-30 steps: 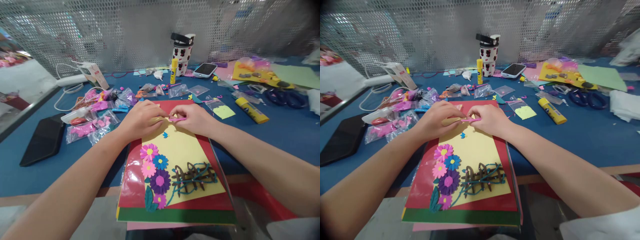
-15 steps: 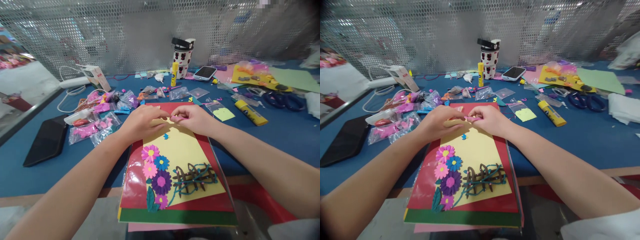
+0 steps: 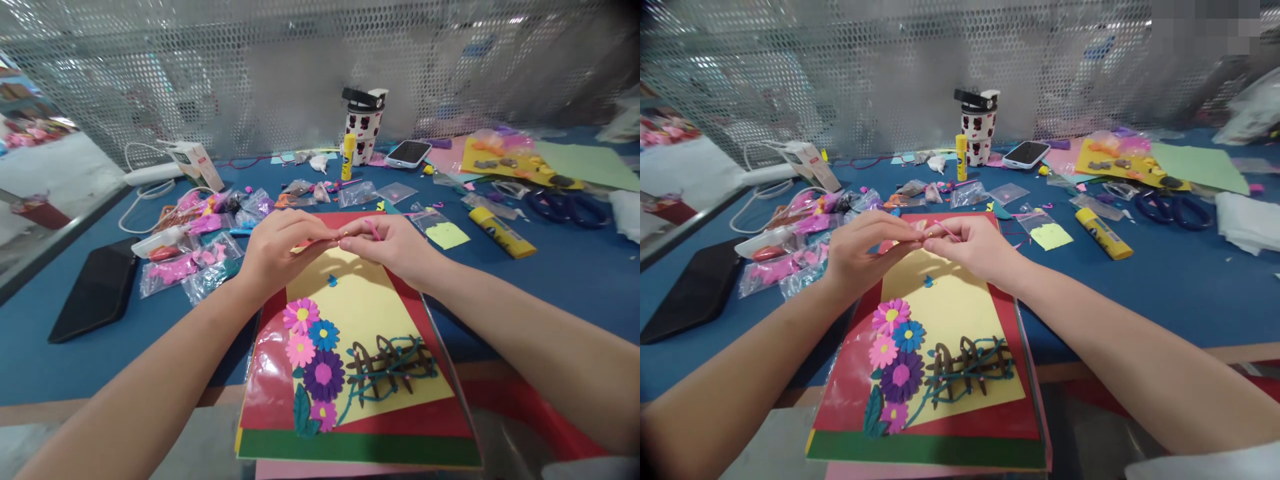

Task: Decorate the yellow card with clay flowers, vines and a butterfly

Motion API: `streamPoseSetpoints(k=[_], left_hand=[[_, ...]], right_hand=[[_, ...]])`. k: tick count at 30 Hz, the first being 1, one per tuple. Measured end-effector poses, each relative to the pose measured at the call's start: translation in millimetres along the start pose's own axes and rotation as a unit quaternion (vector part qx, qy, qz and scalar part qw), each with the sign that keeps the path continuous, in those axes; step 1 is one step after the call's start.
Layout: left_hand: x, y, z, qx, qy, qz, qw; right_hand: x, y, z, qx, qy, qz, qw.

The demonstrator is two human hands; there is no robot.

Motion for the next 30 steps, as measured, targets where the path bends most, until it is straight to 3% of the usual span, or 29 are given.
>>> streamPoseSetpoints(k=[7, 14, 22, 25, 27, 30], left_hand=[[1, 1, -1.5, -0.003, 0.034, -0.01, 0.999], [1, -2, -0.2, 0.001, 0.076, 0.041, 0.996], [-5, -2, -0.4, 0.015, 0.158, 0.081, 0.984], [-8, -1, -2.5, 0.0, 0.185, 0.096, 0.978], [-6, 0, -2.9, -0.006, 0.18, 0.082, 0.98], [-3, 0, 0.7, 0.003, 0.15, 0.067, 0.986]], right_hand=[[-6, -1, 3, 0.034, -0.002, 0.003, 0.999], [-4, -5, 12, 0.085, 0.028, -0.007, 0.996], [-10, -8, 20, 0.132, -0.01, -0.016, 0.991], [-8, -4, 13, 0.085, -0.033, -0.045, 0.995], [0, -1, 2, 0.011, -0.064, -0.111, 0.992], [16, -6, -11, -0.087, -0.115, -0.227, 0.963]])
Point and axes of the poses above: each hand's wrist, its own y-axis towards the middle knuckle, its own z-axis out of the palm, x = y × z, the point moved 7 cm from there along y, towards the middle knuckle, and after that the axes turned 10 degrees about -x, right-handed, at the moved point
